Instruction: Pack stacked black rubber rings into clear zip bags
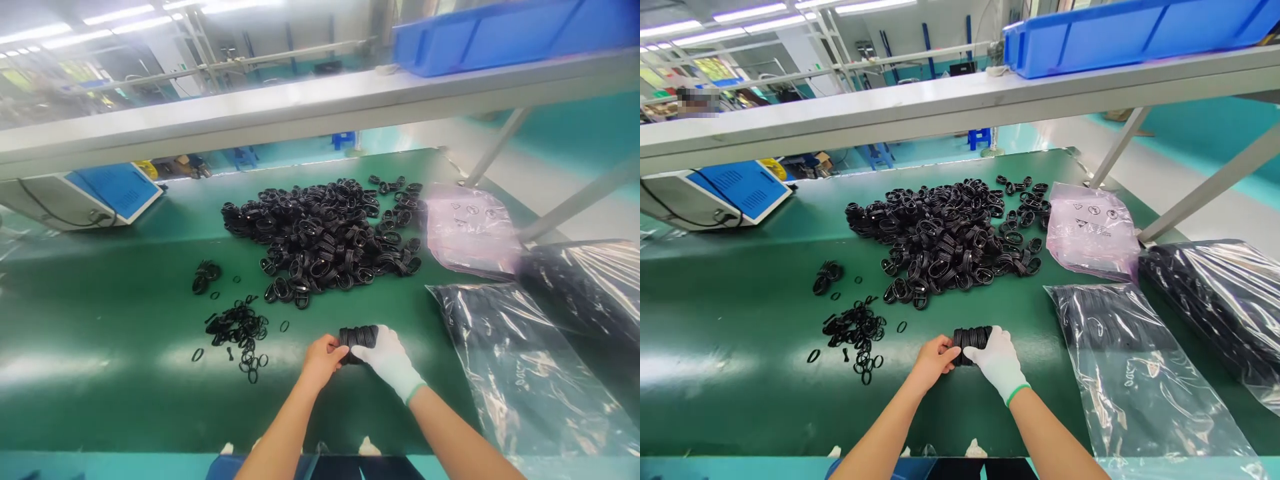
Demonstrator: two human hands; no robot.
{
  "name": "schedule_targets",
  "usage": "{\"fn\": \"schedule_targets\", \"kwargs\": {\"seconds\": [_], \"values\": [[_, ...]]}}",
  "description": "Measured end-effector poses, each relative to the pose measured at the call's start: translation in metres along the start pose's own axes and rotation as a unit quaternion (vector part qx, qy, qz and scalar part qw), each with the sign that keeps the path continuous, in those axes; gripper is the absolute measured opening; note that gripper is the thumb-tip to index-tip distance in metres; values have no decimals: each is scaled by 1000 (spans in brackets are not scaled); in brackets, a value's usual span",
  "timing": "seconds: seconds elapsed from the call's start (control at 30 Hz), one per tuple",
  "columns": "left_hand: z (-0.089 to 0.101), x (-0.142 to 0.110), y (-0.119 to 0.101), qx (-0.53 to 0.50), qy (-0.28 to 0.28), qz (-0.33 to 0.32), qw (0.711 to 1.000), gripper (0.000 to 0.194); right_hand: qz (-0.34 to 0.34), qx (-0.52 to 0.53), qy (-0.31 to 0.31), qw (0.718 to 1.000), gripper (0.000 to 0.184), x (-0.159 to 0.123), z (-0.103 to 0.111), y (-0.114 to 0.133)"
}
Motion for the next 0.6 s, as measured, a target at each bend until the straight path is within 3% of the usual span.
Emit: {"fn": "schedule_targets", "kwargs": {"seconds": [0.23, 0.47, 0.6], "values": [[5, 3, -13, -13, -7, 12, 1000, 20, 14, -5, -3, 1000, 58, -3, 4, 1], [4, 12, -19, -7, 99, 38, 994, 25, 15, 1, 1, 1000, 57, -4, 4, 2], [0, 17, -20, 6, 122, 37, 992, 30, 13, 2, -1, 1000, 58, -4, 3, 1]]}}
Point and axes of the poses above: each hand's wrist, its own x-axis towards the middle knuckle, its own z-axis out of the back of the hand, y = z × x, the point moved 5 cm from there along x, towards the middle knuckle, and after that the axes turned 4 degrees about -y, right-handed, at the moved point
